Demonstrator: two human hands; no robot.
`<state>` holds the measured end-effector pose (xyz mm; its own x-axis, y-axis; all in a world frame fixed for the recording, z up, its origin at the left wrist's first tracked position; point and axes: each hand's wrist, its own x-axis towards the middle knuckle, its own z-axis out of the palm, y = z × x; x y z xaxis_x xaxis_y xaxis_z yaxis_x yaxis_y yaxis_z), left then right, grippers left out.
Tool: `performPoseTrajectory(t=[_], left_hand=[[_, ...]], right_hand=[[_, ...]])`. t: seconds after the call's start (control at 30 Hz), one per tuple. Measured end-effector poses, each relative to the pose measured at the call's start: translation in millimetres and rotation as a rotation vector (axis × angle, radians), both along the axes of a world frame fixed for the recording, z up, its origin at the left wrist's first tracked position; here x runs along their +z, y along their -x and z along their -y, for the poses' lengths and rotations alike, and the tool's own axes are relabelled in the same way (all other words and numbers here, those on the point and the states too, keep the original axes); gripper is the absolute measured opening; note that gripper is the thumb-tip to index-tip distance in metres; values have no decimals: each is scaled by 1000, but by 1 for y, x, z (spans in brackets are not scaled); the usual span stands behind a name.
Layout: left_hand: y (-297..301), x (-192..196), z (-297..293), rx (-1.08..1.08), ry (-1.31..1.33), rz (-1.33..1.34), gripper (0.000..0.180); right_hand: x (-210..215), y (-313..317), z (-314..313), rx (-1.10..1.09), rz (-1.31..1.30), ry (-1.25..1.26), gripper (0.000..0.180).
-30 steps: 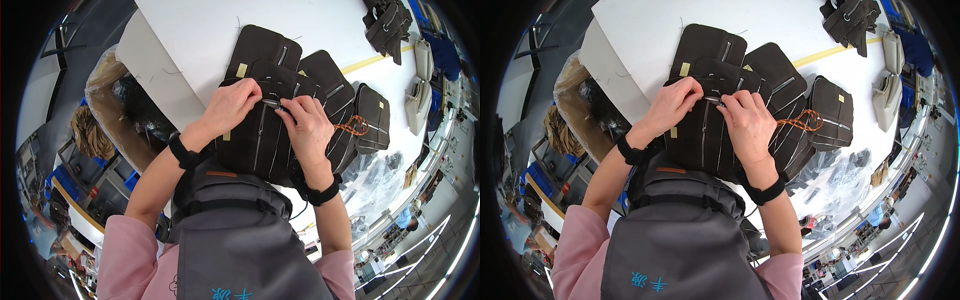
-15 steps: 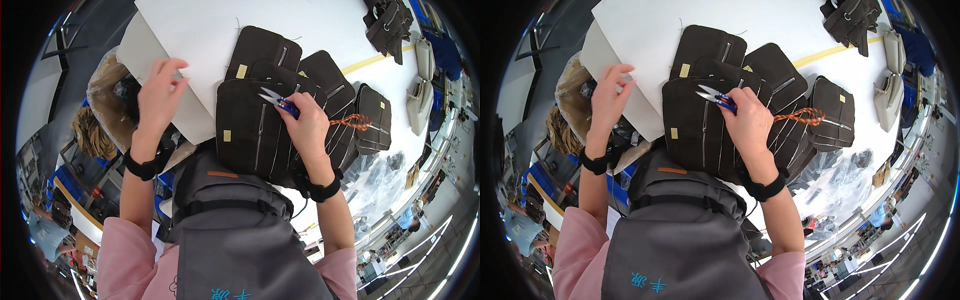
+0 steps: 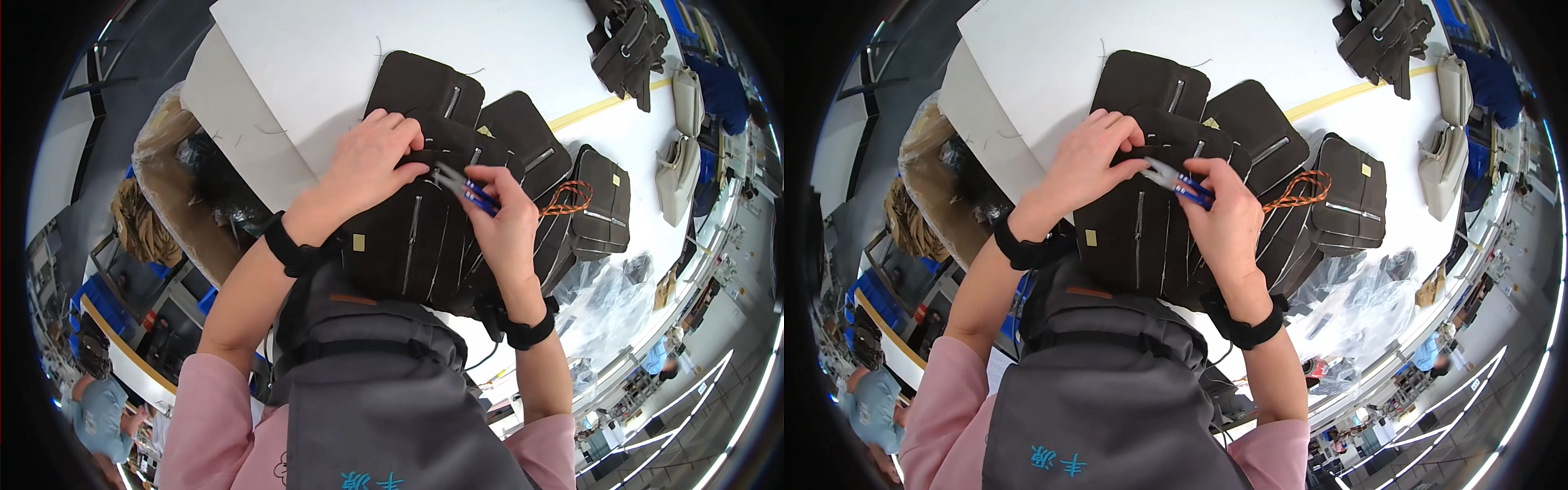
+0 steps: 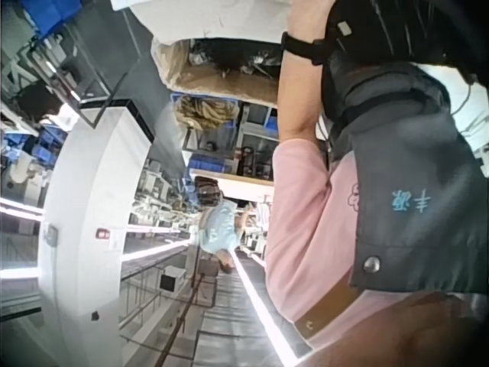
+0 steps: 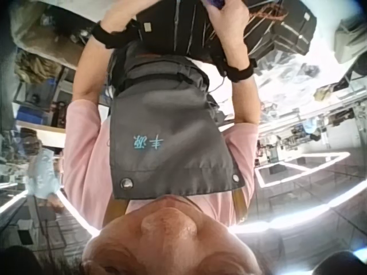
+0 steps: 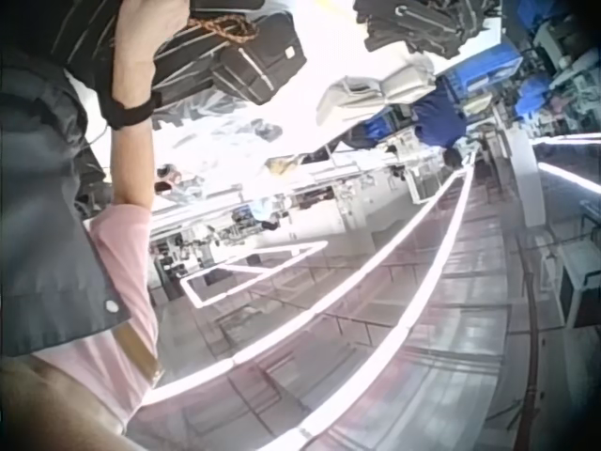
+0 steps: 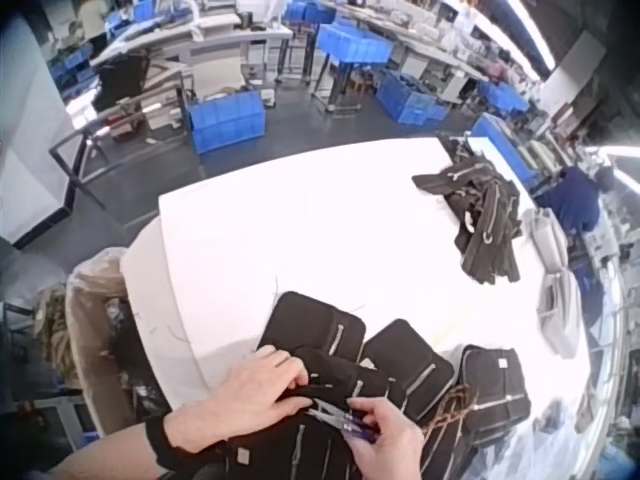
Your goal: The person unpacks several black pouches from a cardboard box onto a workbench. They then use a small blue utility knife to trim loose threads from the zippers and edges of each pouch, handling them one at a time and stacking the finished items.
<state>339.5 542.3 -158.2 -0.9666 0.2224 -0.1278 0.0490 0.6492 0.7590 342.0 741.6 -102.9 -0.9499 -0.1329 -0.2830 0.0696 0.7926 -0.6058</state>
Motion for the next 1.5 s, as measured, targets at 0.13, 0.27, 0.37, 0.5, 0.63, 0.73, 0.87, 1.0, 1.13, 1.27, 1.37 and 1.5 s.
performPoseTrajectory(t=[0.13, 0.27, 0.37, 0.5, 0.63, 0.73, 0.87, 1.0, 1.13, 1.27, 1.37, 1.5], left_hand=[[-2, -3, 3, -50, -55, -25, 21], [-4, 2, -3, 5, -191, -52, 17], [-3, -1, -10, 71, -295, -21, 13], [-7, -10, -21, 156, -306, -87, 10], [-14, -14, -24, 242, -430, -36, 8], [-16, -12, -25, 253, -478, 15, 9], [-16, -11, -26, 267, -515, 76, 12], [-16, -12, -26, 257, -527, 96, 12], [-17, -11, -25, 239, -544, 126, 12], [-17, -11, -24, 231, -568, 125, 12], [-16, -10, -24, 225, -563, 135, 12], [-16, -10, -24, 234, -571, 144, 12]], right_hand=[[-9, 10, 2, 21, -71, 44, 13], [-8, 15, 3, -26, 103, 136, 12], [-5, 17, 2, -50, 195, 152, 12], [-5, 17, 0, -40, 173, 115, 14], [0, 17, 1, -37, 130, 25, 15], [3, 14, 1, -5, -37, -50, 18], [11, 8, -8, 120, -235, -131, 24], [10, 1, -18, 223, -298, -164, 26], [4, 2, -16, 283, -417, -139, 23], [2, 7, -14, 329, -473, -145, 21], [2, 8, -14, 360, -482, -159, 21], [1, 9, -14, 375, -470, -155, 21]])
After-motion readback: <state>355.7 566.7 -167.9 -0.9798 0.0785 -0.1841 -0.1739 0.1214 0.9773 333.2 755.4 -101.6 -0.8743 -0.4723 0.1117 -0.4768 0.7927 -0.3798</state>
